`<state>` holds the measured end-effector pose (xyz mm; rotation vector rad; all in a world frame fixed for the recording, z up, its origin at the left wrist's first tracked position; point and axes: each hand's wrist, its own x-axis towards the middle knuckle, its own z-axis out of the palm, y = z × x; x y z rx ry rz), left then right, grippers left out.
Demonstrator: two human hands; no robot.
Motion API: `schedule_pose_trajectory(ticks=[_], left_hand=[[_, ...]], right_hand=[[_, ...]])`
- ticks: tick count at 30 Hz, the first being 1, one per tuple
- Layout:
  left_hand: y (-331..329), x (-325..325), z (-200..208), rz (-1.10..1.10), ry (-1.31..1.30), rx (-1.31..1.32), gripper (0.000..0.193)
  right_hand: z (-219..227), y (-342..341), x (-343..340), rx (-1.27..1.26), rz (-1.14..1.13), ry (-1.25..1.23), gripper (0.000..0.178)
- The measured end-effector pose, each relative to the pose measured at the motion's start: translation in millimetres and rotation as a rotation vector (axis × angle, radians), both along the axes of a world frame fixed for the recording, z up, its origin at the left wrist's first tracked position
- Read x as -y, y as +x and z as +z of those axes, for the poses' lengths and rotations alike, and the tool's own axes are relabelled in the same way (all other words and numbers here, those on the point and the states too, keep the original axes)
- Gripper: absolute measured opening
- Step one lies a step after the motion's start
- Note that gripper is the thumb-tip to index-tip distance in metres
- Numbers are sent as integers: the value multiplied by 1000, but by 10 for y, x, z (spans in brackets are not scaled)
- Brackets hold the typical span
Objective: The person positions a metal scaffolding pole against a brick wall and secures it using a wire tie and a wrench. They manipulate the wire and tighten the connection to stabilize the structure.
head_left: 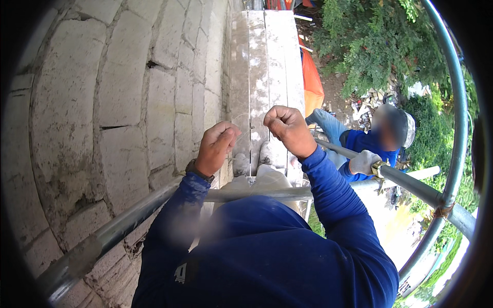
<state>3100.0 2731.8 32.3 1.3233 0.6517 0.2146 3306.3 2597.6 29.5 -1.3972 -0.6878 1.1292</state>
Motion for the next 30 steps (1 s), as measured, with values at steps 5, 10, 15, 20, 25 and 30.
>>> schedule_pose_trajectory(ticks=[5,10,15,20,25,30], left_hand=[[34,32,64,-3,45,15,32],[85,31,219,-2,16,3,34],[98,52,244,60,-14,29,34],[46,41,359,129,-119,79,31],[-23,60,569,136,-125,60,31],[-81,116,710,149,-124,56,32]], right_hand=[[39,-29,34,-53,55,-19,11],[-76,-88,70,-174,95,3,10],[-75,-175,74,-216,140,33,13],[-454,-206,104,-694,160,127,44],[-919,-538,79,-814,331,-117,69],[-1223,-940,9,-830,647,0,93]])
